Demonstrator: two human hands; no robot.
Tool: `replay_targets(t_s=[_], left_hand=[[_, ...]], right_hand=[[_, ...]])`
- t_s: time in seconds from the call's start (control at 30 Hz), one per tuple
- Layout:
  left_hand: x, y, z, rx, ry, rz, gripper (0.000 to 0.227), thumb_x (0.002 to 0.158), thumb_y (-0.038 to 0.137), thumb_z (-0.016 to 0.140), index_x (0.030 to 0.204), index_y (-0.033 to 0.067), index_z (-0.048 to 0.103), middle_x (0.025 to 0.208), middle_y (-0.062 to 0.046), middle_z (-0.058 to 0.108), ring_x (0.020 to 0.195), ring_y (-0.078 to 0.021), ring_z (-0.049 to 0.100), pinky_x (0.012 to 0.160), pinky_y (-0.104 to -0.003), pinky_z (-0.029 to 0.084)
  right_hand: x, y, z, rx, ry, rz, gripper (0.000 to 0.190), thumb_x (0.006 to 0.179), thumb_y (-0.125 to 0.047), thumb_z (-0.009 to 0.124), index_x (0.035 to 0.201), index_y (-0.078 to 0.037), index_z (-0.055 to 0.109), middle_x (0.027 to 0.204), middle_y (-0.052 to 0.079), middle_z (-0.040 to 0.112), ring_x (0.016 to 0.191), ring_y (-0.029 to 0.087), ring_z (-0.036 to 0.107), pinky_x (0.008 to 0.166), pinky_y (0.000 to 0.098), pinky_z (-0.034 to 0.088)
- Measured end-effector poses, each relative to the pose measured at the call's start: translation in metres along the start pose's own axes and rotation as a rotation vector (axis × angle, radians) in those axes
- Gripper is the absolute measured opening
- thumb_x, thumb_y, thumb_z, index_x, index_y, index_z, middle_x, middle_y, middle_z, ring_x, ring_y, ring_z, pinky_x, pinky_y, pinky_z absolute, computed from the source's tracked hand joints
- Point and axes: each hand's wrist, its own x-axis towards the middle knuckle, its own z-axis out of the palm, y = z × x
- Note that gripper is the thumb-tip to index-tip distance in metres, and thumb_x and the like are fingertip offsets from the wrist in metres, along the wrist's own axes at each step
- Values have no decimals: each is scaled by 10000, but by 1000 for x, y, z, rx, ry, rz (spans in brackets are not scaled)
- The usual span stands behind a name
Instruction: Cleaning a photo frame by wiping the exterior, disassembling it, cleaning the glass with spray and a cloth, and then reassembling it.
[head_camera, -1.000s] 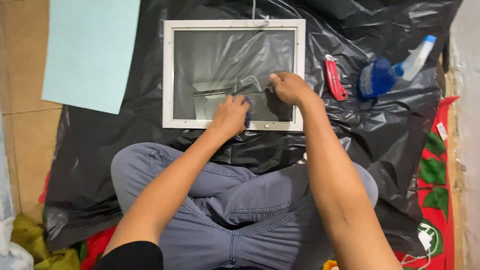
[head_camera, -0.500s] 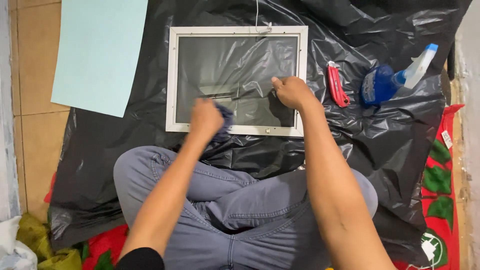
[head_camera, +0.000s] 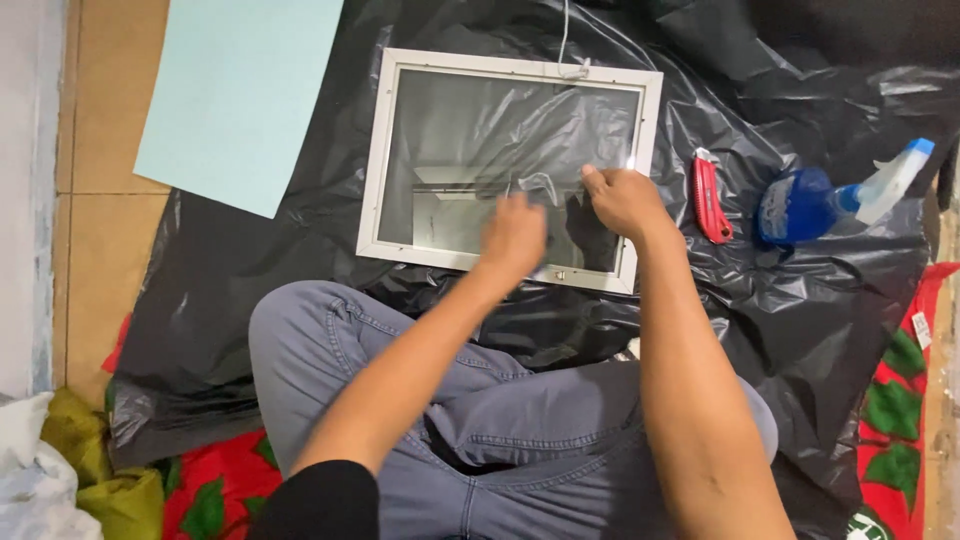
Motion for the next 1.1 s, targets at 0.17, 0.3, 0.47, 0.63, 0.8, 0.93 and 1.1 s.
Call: replay_targets(t_s=[0.17, 0.3, 0.47, 0.63, 0.8, 0.93, 1.1], left_hand=[[-17, -87, -39, 9, -74, -150, 210, 817, -3, 664, 1002, -32, 760, 1023, -214, 634, 968, -438, 673, 747, -529, 618], [-22, -136, -51, 30, -148, -286, 256, 815, -16, 664, 1056, -11, 751, 1071, -195, 618, 1020, -427, 634, 774, -576, 590], [-8, -183, -52, 252, -42, -155, 194, 831, 21, 656, 988, 38, 769, 970, -152, 657, 935, -387, 667, 751, -517, 562], [39, -202, -55, 373, 161, 59, 155, 855, 14, 689, 965, 69, 784, 966, -132, 708, 903, -351, 675, 768, -471, 513], [105, -215, -51, 443, 308, 166, 131, 867, 58, 653, 947, 88, 753, 972, -101, 724, 934, -296, 621, 833, -418, 447], [145, -226, -46, 533, 382, 207, 132, 766, 102, 722, 895, 107, 750, 947, -65, 747, 968, -259, 528, 869, -388, 394], [135, -222, -46, 510, 365, 202, 128, 769, 88, 696, 886, 76, 747, 969, -106, 714, 926, -293, 524, 862, -395, 407]], right_hand=[[-7, -10, -1, -35, -16, -4, 581, 1075, -498, 463, 1300, -30, 725, 1209, 281, 708, 1236, 487, 604, 1050, 589, 457], [-10, -12, -2, -80, -32, 5, 531, 1051, -445, 499, 1311, -38, 720, 1235, 280, 705, 1248, 477, 606, 1071, 575, 449], [-12, -18, 1, -101, -28, 27, 481, 1024, -424, 538, 1301, -83, 735, 1219, 237, 724, 1232, 435, 633, 1057, 544, 468], [-12, -22, -2, -197, -66, 77, 495, 981, -447, 561, 1345, -149, 717, 1252, 207, 719, 1229, 423, 641, 1023, 556, 500], [-7, -21, 2, -200, -45, 60, 437, 959, -399, 598, 1257, -107, 726, 1123, 196, 740, 1078, 425, 667, 933, 522, 522], [-3, -24, 3, -246, -44, 50, 400, 949, -396, 626, 1154, -74, 746, 965, 148, 771, 911, 384, 709, 850, 466, 554], [-2, -26, 3, -256, -43, 45, 369, 943, -392, 631, 1069, -69, 759, 888, 154, 759, 844, 390, 699, 799, 475, 551]])
